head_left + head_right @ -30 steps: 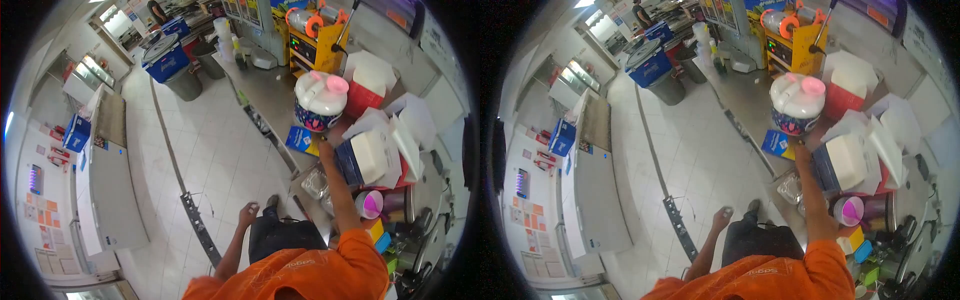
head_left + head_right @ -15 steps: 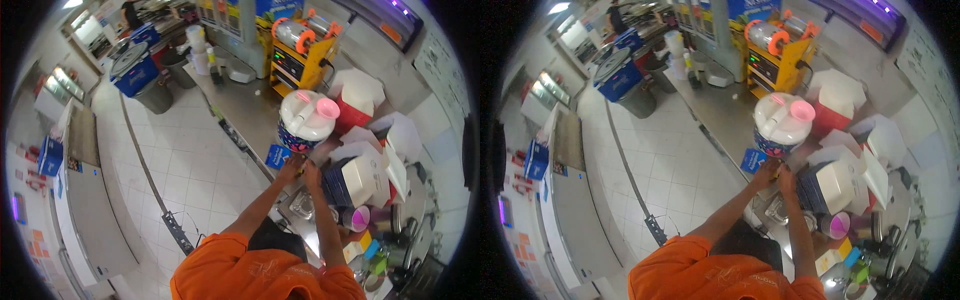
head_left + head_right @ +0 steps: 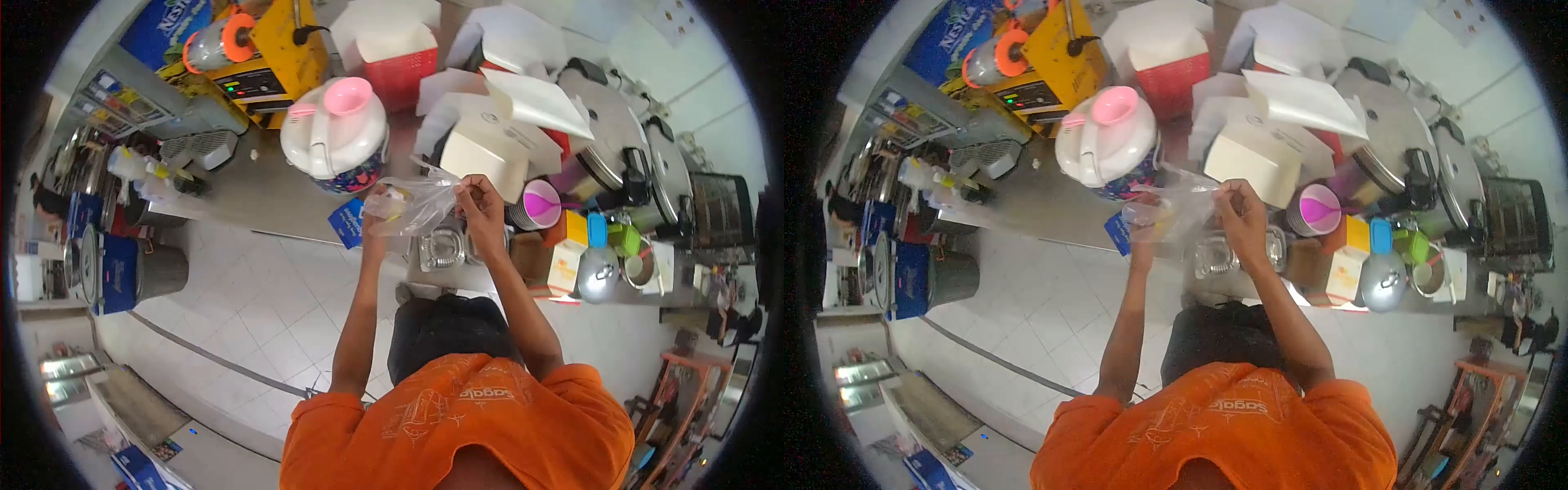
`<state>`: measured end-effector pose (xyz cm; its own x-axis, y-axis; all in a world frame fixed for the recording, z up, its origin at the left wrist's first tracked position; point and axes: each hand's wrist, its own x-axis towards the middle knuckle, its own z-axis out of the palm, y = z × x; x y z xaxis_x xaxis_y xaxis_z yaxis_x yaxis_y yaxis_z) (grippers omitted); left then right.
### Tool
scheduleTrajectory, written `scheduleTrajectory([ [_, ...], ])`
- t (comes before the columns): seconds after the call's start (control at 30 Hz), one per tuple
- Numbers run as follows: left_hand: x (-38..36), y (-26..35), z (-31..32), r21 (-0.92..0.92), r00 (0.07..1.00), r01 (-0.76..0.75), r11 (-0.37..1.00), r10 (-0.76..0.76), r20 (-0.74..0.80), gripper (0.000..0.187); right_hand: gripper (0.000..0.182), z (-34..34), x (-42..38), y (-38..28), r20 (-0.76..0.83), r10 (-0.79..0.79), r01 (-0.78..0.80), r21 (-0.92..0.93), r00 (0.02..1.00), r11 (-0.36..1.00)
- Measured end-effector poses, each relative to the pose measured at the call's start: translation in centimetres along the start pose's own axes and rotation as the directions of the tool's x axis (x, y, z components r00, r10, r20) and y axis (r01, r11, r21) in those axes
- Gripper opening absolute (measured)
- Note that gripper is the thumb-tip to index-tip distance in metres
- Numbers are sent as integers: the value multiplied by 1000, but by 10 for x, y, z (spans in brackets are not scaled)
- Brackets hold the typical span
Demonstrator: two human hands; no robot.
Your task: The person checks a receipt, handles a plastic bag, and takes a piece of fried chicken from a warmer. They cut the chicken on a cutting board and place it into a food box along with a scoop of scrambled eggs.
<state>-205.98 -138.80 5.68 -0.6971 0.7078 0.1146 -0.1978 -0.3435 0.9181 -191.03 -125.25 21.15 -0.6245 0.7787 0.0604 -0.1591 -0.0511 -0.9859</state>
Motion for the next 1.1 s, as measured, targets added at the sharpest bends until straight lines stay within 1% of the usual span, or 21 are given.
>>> scheduleTrajectory([
  [0.03, -11, 32, 15, -485, 994, 84, 870, -105, -16, 68, 7, -5, -8, 2, -16, 12, -12, -5, 1000, 1000],
  [0.07, -19, 66, 31, -488, 993, 96, 868, -119, -16, 68, 8, -10, -16, 3, -4, 69, -69, 37, 998, 997],
  [0.13, -34, 112, 52, -703, 927, 375, 604, -222, 304, 58, 8, -16, -27, 8, 42, 149, -152, 88, 988, 984],
  [0.17, -36, 110, 54, -705, 930, 367, 607, -226, 289, 58, 8, -19, -31, 13, 53, 159, -163, 89, 986, 983],
  [0.2, -34, 106, 57, -312, 904, 420, 852, -363, 226, 55, 9, -22, -34, 19, 73, 168, -171, 36, 983, 985],
  [0.23, -38, 102, 58, 152, 883, 442, 884, -459, 99, 53, 10, -24, -37, 23, 98, 176, -175, -16, 980, 984],
  [0.27, -54, 100, 61, 89, 954, 253, 963, -263, 144, 48, 10, -27, -40, 26, 121, 181, -181, -12, 976, 983],
  [0.3, -64, 98, 62, 93, 959, 246, 965, -256, 121, 48, 12, -31, -43, 29, 154, 145, -143, -26, 977, 989],
  [0.37, -78, 118, 84, 308, 891, 428, 850, -454, 15, 42, 13, -36, -50, 25, 212, 109, -105, -30, 971, 994],
  [0.4, -90, 106, 89, 81, 922, 385, 919, -387, 16, 34, 15, -41, -52, 22, 257, 87, -74, -61, 962, 995],
  [0.5, -123, 111, 134, 57, 976, 199, 978, -192, -98, 26, 15, -62, -64, 16, 412, 37, -9, -71, 910, 997],
  [0.6, -156, 88, 147, 242, 973, 153, 958, -102, -208, 22, 19, -95, -77, 16, 533, 77, -73, -29, 843, 997],
  [0.67, -192, 82, 162, 249, 951, 165, 954, -87, -297, 20, 48, -121, -77, 22, 601, 230, -212, -102, 765, 972],
  [0.7, -208, 80, 169, 254, 932, 188, 949, -91, -350, 19, 48, -132, -76, 29, 623, 226, -216, -92, 749, 972],
  [0.77, -240, 67, 180, 259, 911, 239, 936, -124, -395, 21, 57, -152, -88, 45, 787, 565, -652, -295, 249, 698],
  [0.8, -254, 61, 188, 208, 890, 219, 953, -108, -444, 24, 59, -160, -100, 60, 874, 483, -685, -317, 57, 656],
  [0.9, -309, 59, 211, 136, 830, 267, 954, -156, -535, 31, 60, -162, -156, 53, 929, 357, -587, -234, 101, 775],
  [0.93, -326, 63, 215, 122, 816, 319, 940, -207, -540, 35, 59, -158, -162, 63, 961, 272, -440, -221, 54, 871],
  [0.97, -343, 63, 219, 131, 806, 310, 942, -187, -562, 35, 59, -156, -172, 59, 966, 257, -436, -220, 27, 873],
  [1.03, -377, 64, 231, 59, 810, 215, 975, -145, -568, 40, 52, -152, -193, 51, 954, 267, -577, -142, 136, 804],
  [1.1, -403, 68, 242, -26, 819, 128, 991, -121, -562, 44, 52, -147, -210, 50, 941, 290, -558, -148, 175, 816],
])
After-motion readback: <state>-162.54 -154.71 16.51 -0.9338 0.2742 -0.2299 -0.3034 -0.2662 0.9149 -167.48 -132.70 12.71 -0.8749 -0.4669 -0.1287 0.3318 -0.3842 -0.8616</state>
